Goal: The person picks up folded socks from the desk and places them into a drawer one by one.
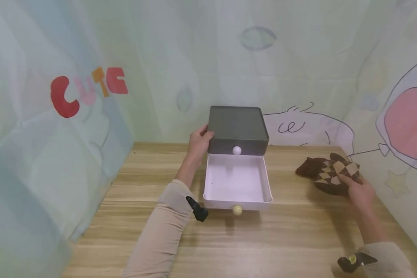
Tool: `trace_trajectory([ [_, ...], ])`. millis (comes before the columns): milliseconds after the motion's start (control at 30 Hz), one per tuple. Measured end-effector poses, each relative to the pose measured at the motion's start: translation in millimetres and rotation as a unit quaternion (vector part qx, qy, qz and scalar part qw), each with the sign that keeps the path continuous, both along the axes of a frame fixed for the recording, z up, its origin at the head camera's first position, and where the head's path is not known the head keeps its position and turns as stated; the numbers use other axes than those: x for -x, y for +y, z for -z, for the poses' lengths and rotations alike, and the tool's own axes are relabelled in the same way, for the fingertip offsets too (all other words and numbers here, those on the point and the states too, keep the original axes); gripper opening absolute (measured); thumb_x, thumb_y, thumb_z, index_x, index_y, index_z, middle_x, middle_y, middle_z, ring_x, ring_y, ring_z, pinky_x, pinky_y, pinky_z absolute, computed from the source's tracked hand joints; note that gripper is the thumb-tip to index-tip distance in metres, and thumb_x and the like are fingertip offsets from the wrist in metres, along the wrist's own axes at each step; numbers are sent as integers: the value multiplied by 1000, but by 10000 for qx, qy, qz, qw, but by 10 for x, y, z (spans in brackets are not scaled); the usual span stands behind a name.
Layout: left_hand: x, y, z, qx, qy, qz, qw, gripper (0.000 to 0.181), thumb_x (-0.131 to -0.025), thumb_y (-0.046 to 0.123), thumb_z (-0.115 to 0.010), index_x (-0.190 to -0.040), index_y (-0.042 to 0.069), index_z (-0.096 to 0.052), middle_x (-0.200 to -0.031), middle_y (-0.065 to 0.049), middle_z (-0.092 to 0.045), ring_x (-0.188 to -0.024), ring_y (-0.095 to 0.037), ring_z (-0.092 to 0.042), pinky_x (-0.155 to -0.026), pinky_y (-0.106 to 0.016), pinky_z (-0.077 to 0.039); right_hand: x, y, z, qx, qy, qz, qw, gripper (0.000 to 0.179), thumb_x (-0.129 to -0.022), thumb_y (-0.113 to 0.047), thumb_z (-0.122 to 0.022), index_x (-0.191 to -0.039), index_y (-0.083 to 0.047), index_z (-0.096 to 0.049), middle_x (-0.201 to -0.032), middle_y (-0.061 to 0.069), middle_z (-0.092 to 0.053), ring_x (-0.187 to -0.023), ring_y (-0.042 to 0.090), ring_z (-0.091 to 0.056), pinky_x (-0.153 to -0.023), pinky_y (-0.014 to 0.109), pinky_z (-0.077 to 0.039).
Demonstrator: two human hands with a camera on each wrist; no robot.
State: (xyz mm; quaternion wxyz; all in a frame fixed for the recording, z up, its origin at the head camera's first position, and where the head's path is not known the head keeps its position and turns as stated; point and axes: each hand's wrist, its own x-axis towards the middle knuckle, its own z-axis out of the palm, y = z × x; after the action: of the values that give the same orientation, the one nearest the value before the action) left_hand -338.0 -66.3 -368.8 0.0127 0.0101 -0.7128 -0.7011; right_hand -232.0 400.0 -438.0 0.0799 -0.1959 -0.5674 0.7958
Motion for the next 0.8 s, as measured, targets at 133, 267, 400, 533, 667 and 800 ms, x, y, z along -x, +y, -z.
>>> trace_trajectory([
  [133, 22, -10, -9, 27, 19, 0, 10000, 54, -91, 25, -53, -142, 17, -38, -145, -2, -43, -133, -19, -40, -111, -36, -34, -76, -338, -204, 1544, 1015, -1460, 9719, 30, -92, 3, -49, -116, -13, -55, -111, 3, -67, -102, 17, -65, -88, 30, -53],
  [267, 47, -7, 7, 60, -27, 5, 10000, 56, -91, 26, -53, -143, 18, -37, -146, -1, -41, -134, -19, -38, -111, -36, -33, -113, -819, -403, 1150, 891, -2445, 9587, 26, -97, -4, -43, -122, -10, -49, -112, 3, -65, -101, 17, -65, -89, 30, -53],
  [400, 63, 7, 21, 56, -29, 23, 10000, 54, -91, 25, -52, -143, 17, -38, -145, -2, -43, -132, -20, -40, -111, -36, -35, -155, -1320, -533, 529, 452, -2938, 9533, 34, -96, -10, -49, -128, -8, -39, -106, 0, -66, -94, 12, -66, -84, 28, -55],
  [533, 12, 7, -51, 66, -75, 61, 9999, 54, -92, 22, -52, -143, 15, -37, -145, -4, -42, -133, -21, -40, -111, -37, -35, -132, -1760, -605, 24, 162, -3595, 9330, 41, -94, -15, -53, -130, -1, -38, -104, 2, -66, -93, 13, -67, -84, 29, -55],
  [667, 21, 11, -40, 77, -15, -58, 10000, 54, -91, 22, -53, -143, 15, -38, -145, -5, -43, -131, -23, -42, -109, -37, -36, -27, -2111, -624, -342, -196, -4054, 9133, 46, -91, -15, -56, -131, 1, -40, -108, 7, -65, -95, 17, -66, -88, 34, -53],
  [800, 76, 17, 44, 81, 89, -118, 9999, 54, -89, 24, -54, -141, 17, -41, -143, -5, -45, -129, -23, -44, -108, -38, -38, 113, -2338, -551, -413, -501, -4039, 9125, 46, -89, -10, -59, -130, 2, -42, -114, 11, -61, -99, 22, -66, -91, 39, -52],
])
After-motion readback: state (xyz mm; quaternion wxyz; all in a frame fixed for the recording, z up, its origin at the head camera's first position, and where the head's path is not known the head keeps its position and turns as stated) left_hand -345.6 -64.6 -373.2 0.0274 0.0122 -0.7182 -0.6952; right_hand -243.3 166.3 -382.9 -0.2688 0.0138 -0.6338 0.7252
